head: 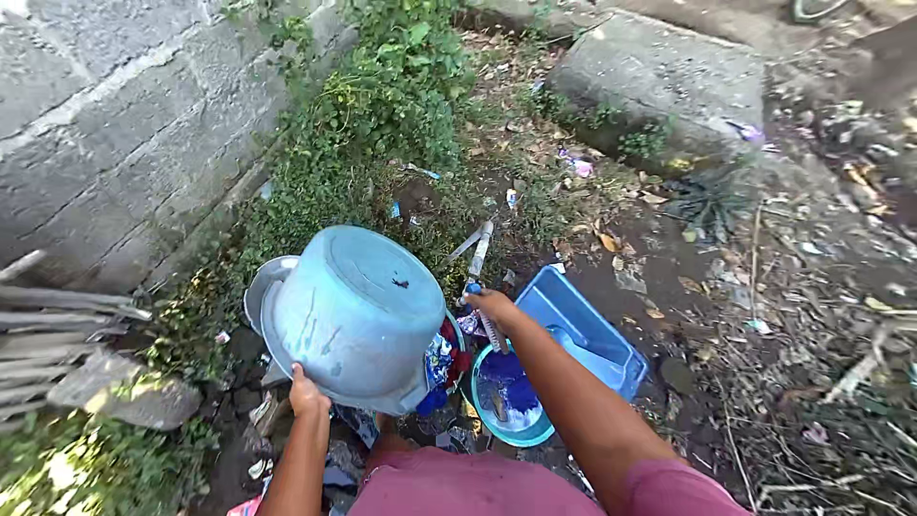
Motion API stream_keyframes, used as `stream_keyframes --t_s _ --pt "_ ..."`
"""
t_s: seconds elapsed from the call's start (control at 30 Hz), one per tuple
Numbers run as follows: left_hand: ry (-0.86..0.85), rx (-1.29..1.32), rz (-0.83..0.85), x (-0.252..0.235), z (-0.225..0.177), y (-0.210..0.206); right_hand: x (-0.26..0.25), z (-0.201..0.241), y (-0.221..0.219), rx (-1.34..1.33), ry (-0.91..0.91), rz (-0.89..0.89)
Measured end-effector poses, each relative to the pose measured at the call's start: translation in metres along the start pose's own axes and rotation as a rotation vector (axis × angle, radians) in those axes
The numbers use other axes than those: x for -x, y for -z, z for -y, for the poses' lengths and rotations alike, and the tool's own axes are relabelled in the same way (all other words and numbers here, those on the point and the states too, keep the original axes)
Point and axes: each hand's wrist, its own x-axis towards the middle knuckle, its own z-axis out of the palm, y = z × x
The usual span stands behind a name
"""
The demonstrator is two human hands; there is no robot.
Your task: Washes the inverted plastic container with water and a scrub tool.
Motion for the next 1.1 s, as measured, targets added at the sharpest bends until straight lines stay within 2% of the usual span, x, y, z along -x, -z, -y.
stream_keyframes --t_s 0.13,0.27,0.4,0.5,0.67,0.8,1.1 --pt "0.129 -0.091 -0.027 -0.031 0.039 -0.028 -0.014 -0.003 -0.007 -0.037 -0.029 0.009" --pt "0.194 -0.076 -0.023 -0.046 0.067 -0.041 -0.022 -0.004 -0.007 0.004 0.005 0.031" --pt "0.258 -0.021 -0.003 -0.039 0.086 -0.037 -0.032 -0.01 0.005 0.097 0.052 0.094" --pt "0.266 0.045 -0.035 -0.025 0.1 -0.032 -0.04 -0.005 0.023 0.304 0.103 0.183" --pt "0.225 0.154 -0.062 0.001 0.094 -0.012 -0.056 -0.005 0.047 0.543 0.176 0.306" --pt "0.24 0.155 -0.066 0.015 0.104 0.009 -0.061 -0.011 0.058 0.549 0.227 0.319" --pt "0.285 0.077 -0.034 -0.004 0.184 -0.032 -0.061 -0.02 0.054 0.52 0.297 0.365"
